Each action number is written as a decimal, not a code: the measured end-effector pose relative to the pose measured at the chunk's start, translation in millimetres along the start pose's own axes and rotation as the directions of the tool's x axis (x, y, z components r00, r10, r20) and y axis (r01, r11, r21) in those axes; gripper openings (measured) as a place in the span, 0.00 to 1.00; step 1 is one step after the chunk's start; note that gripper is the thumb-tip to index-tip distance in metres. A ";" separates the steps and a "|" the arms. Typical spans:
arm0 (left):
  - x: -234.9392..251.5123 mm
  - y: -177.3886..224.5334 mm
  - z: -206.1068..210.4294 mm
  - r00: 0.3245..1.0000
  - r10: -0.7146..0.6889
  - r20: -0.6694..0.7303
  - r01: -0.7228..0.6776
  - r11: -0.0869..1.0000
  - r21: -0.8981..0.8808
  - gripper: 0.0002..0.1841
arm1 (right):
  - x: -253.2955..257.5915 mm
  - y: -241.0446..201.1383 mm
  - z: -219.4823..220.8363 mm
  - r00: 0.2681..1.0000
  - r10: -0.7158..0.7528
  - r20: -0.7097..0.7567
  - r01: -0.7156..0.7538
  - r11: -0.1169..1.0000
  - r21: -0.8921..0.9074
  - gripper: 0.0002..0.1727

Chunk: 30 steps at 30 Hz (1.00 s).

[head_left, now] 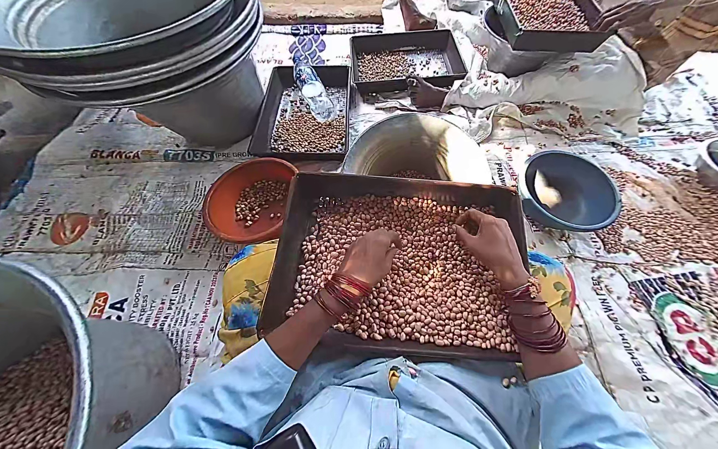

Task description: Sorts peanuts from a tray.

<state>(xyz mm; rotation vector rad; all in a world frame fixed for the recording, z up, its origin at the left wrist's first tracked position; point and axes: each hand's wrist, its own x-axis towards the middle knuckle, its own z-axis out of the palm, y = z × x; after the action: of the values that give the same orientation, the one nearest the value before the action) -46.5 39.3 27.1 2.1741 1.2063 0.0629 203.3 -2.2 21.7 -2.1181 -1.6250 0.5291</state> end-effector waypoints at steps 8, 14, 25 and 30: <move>5.5 7.5 8.6 0.995 -0.086 0.042 0.079 0.986 0.148 0.17 | -33.4 -26.4 11.2 0.978 -0.187 0.093 0.183 0.982 0.055 0.12; 2.6 4.3 7.1 0.994 -0.110 0.022 0.106 0.982 0.159 0.15 | -52.4 -58.6 42.3 0.929 -0.215 0.301 0.257 0.960 -0.110 0.15; -2.0 5.2 21.6 0.997 -0.004 -0.075 0.023 0.967 0.254 0.15 | -41.2 -36.0 35.5 0.970 -0.216 0.114 0.189 0.960 0.209 0.14; -3.2 2.6 21.5 0.999 0.006 -0.033 0.003 0.965 0.263 0.15 | -30.7 -15.7 3.8 0.993 0.005 -0.115 0.048 0.894 0.446 0.08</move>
<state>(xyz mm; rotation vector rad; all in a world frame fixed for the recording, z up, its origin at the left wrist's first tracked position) -39.2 24.8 12.3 2.4110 1.2935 -0.0651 181.0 -27.9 28.4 -1.7496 -1.3079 0.6881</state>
